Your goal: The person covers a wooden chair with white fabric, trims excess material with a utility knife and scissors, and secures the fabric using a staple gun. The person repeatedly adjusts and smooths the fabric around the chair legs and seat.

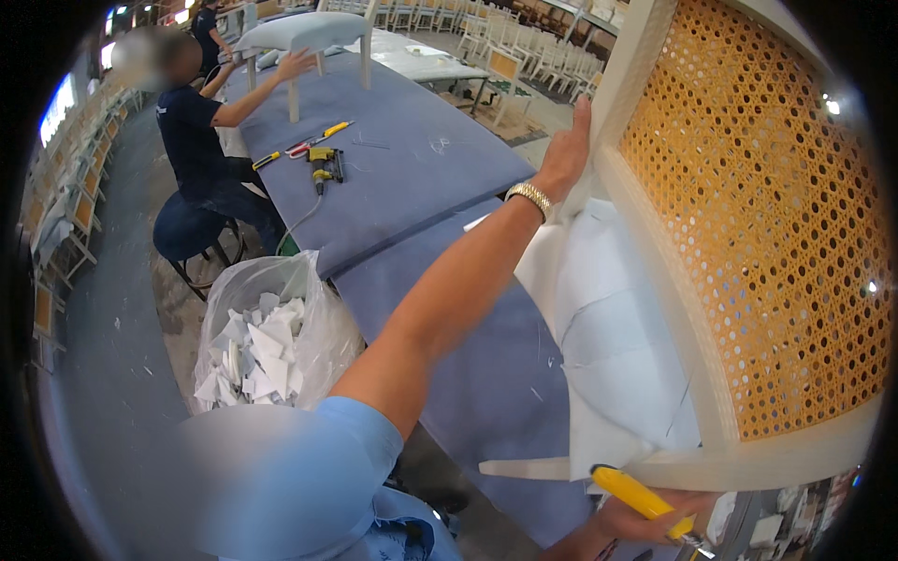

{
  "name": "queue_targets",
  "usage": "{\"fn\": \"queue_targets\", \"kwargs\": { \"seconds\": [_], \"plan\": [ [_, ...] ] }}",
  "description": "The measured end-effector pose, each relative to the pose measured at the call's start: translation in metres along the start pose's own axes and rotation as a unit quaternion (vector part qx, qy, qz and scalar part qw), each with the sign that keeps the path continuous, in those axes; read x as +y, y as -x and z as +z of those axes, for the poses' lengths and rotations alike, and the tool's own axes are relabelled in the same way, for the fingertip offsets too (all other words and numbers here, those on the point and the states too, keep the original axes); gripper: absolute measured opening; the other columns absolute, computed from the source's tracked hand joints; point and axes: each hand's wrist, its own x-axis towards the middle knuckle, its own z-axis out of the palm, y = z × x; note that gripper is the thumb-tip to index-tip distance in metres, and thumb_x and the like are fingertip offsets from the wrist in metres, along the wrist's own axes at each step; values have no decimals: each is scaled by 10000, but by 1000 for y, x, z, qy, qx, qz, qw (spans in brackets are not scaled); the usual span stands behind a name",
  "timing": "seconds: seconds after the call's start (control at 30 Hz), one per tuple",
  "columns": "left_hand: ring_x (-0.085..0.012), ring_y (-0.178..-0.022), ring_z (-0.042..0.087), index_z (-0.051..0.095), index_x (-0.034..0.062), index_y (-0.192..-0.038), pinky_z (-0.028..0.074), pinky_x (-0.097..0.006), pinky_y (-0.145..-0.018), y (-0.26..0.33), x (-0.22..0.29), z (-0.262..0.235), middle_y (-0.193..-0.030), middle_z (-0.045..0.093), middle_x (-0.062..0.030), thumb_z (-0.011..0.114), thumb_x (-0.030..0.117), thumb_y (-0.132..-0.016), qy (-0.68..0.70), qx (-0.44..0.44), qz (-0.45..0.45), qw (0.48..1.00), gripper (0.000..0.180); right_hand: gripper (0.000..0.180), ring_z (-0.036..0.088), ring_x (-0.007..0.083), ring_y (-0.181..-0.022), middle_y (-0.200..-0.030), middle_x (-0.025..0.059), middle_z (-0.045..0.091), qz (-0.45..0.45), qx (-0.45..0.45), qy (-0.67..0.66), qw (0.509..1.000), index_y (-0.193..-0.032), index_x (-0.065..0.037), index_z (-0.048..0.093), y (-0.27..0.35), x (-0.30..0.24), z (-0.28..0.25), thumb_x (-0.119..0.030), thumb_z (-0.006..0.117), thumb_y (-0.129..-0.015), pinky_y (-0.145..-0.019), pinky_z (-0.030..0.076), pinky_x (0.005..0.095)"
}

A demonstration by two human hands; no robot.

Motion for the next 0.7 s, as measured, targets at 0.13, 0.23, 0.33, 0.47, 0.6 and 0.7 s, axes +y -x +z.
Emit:
{"fn": "queue_targets", "kwargs": {
  "seconds": [0.13,0.23,0.33,0.47,0.6,0.7],
  "plan": [
    [-422,-1117,606,621,-195,-1093,421,-439,-996,-8,-12,2,-1079,646,-370,181,815,-910,-5,-15,67,998,1117,708,326,402,-1425,-1536,287,275,-117,-5,54,992,-1509,86,224,2,29,5,-360,361,-978,-1167,304,499],
    [-390,-1081,626,635,-169,-1115,446,-421,-967,-11,-16,7,-1058,671,-321,189,809,-916,6,14,63,998,1093,695,347,389,-1408,-1525,286,281,-1,62,12,998,-1512,98,207,-3,59,29,-304,380,-971,-1147,322,491],
    [-289,-1016,654,640,-137,-1137,481,-358,-891,17,7,16,-1013,695,-239,205,783,-937,21,-18,39,999,1037,647,513,327,-1209,-1345,246,470,36,42,63,996,-1442,101,326,-44,111,19,-261,494,-932,-1046,413,413],
    [-223,-941,623,659,-100,-1035,477,-319,-851,44,-4,36,-928,681,-176,240,712,-982,25,-9,137,990,915,542,533,345,-1193,-1306,245,496,12,65,92,994,-1376,84,412,-100,197,-38,-256,489,-961,-974,488,472],
    [-125,-852,519,625,-61,-1036,446,-283,-777,143,28,12,-842,608,-50,332,539,-1057,-42,18,171,984,669,542,524,383,-1225,-1307,217,494,-10,53,51,997,-1333,75,443,-86,251,-102,-313,462,-955,-956,520,570],
    [-54,-750,423,599,-32,-1089,392,-248,-658,231,61,-21,-769,513,35,381,443,-1077,-53,94,201,974,523,611,523,409,-1231,-1339,234,485,159,148,-163,963,-1313,65,472,-79,216,-88,-375,470,-888,-984,509,571]
  ]
}}
